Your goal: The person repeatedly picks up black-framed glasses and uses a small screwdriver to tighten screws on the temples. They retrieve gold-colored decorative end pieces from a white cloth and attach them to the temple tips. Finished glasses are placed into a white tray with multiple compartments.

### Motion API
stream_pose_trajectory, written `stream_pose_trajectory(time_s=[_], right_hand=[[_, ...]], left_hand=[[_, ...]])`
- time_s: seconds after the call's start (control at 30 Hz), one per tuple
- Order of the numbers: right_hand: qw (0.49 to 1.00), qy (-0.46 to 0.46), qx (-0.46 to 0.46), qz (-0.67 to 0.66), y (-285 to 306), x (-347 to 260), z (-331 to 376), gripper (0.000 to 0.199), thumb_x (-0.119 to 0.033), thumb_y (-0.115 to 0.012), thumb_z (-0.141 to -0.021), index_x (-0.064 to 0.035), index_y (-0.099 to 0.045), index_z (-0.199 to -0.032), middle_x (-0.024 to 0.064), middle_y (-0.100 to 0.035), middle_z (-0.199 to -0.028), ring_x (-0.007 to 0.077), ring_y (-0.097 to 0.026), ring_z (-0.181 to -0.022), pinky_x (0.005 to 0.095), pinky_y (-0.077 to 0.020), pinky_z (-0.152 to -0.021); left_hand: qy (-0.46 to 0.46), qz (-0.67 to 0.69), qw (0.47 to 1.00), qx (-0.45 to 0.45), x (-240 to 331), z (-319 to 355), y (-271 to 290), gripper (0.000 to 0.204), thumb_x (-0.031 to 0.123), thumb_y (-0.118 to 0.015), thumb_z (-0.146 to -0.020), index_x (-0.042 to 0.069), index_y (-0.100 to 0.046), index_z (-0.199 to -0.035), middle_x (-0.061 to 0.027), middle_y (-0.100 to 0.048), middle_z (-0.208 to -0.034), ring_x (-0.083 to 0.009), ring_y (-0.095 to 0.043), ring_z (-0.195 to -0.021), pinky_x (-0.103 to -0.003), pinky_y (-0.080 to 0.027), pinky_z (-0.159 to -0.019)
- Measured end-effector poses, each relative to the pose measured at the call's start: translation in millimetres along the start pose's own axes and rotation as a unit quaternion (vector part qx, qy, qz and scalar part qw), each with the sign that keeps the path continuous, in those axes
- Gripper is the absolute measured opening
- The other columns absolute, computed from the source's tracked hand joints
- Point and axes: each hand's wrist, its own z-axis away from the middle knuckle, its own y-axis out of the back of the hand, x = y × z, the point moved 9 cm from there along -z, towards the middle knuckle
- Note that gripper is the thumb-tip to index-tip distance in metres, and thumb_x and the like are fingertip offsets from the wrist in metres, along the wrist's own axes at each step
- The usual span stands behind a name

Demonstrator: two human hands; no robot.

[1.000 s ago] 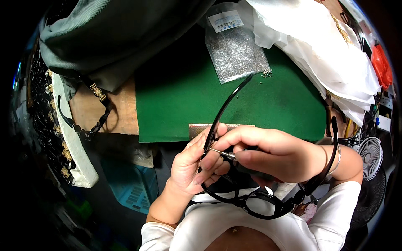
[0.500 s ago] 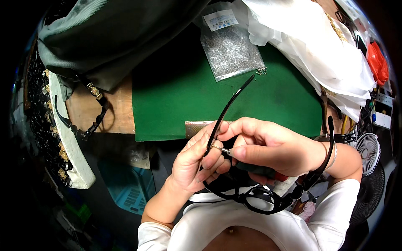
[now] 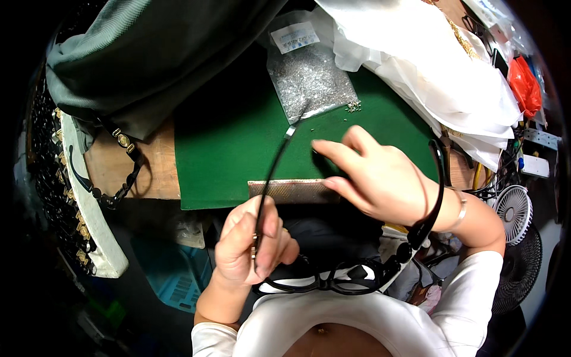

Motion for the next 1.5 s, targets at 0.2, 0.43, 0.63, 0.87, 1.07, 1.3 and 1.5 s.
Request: stream_pose_trajectory(time_s=[0.2, 0.43, 0.63, 0.87, 1.07, 1.3, 1.5], right_hand=[[0.999, -0.048, 0.011, 0.007, -2, 9, 7, 0.044, -0.015, -0.059, -0.076, -0.003, -0.043, -0.115, 0.0139, -0.044, -0.086, 0.0298, -0.054, -0.066, 0.0353, -0.0468, -0.058], [0.996, -0.017, 0.068, 0.052, -3, 10, 8, 0.038, -0.005, -0.06, -0.07, -0.0068, -0.051, -0.107, 0.0112, -0.047, -0.085, 0.0248, -0.056, -0.064, 0.0319, -0.0476, -0.052], [0.989, -0.007, 0.095, 0.108, -3, 5, 9, 0.037, -0.004, -0.062, -0.066, -0.0052, -0.055, -0.103, 0.0093, -0.048, -0.083, 0.0207, -0.055, -0.061, 0.0292, -0.0473, -0.051], [0.983, 0.009, 0.13, 0.127, -4, 8, 10, 0.034, -0.012, -0.06, -0.066, -0.0046, -0.055, -0.099, 0.0063, -0.046, -0.077, 0.016, -0.051, -0.052, 0.0276, -0.0442, -0.045], [0.978, 0.024, 0.134, 0.159, -8, 6, 9, 0.034, -0.012, -0.06, -0.066, -0.005, -0.055, -0.099, 0.0062, -0.046, -0.077, 0.0157, -0.049, -0.051, 0.0271, -0.0434, -0.045], [0.978, 0.011, 0.133, 0.159, -8, 6, 8, 0.037, -0.013, -0.06, -0.066, -0.0054, -0.054, -0.101, 0.0061, -0.045, -0.077, 0.0157, -0.049, -0.051, 0.0267, -0.0432, -0.046], [0.975, 0.01, 0.111, 0.195, -11, 3, 8, 0.036, -0.012, -0.057, -0.066, -0.0054, -0.053, -0.101, 0.0063, -0.045, -0.077, 0.0155, -0.049, -0.051, 0.0268, -0.0434, -0.045]], left_hand=[[-0.07, -0.004, 0.997, -0.043, 8, 8, -9, 0.037, 0.025, -0.048, -0.085, -0.001, -0.044, -0.112, -0.0061, -0.052, -0.058, -0.0129, -0.047, -0.057, -0.042, -0.042, -0.087], [-0.065, 0.071, 0.995, -0.008, -1, -3, 5, 0.038, 0.023, -0.041, -0.09, -0.001, -0.042, -0.119, -0.0009, -0.046, -0.051, -0.0107, -0.037, -0.051, -0.033, -0.042, -0.083], [-0.04, 0.084, 0.995, -0.037, -1, -1, 12, 0.036, 0.02, -0.038, -0.091, -0.001, -0.043, -0.12, -0.0001, -0.045, -0.052, -0.0102, -0.035, -0.052, -0.03, -0.04, -0.081], [-0.018, 0.139, 0.99, 0.006, -7, -6, 17, 0.036, 0.019, -0.035, -0.092, -0.001, -0.041, -0.121, 0.0009, -0.043, -0.051, -0.0098, -0.035, -0.054, -0.03, -0.039, -0.077], [-0.013, 0.104, 0.994, 0.014, -4, -4, 23, 0.037, 0.021, -0.036, -0.091, -0.002, -0.041, -0.12, 0.0008, -0.042, -0.05, -0.0098, -0.035, -0.053, -0.029, -0.04, -0.077], [0.004, 0.122, 0.992, 0.01, -10, -3, 24, 0.038, 0.023, -0.038, -0.091, -0.003, -0.042, -0.119, 0.0009, -0.043, -0.05, -0.0095, -0.035, -0.053, -0.028, -0.04, -0.075], [0.01, 0.123, 0.992, 0.009, -10, -4, 23, 0.037, 0.021, -0.038, -0.09, -0.003, -0.042, -0.119, 0.0012, -0.042, -0.05, -0.0096, -0.034, -0.052, -0.027, -0.039, -0.073]])
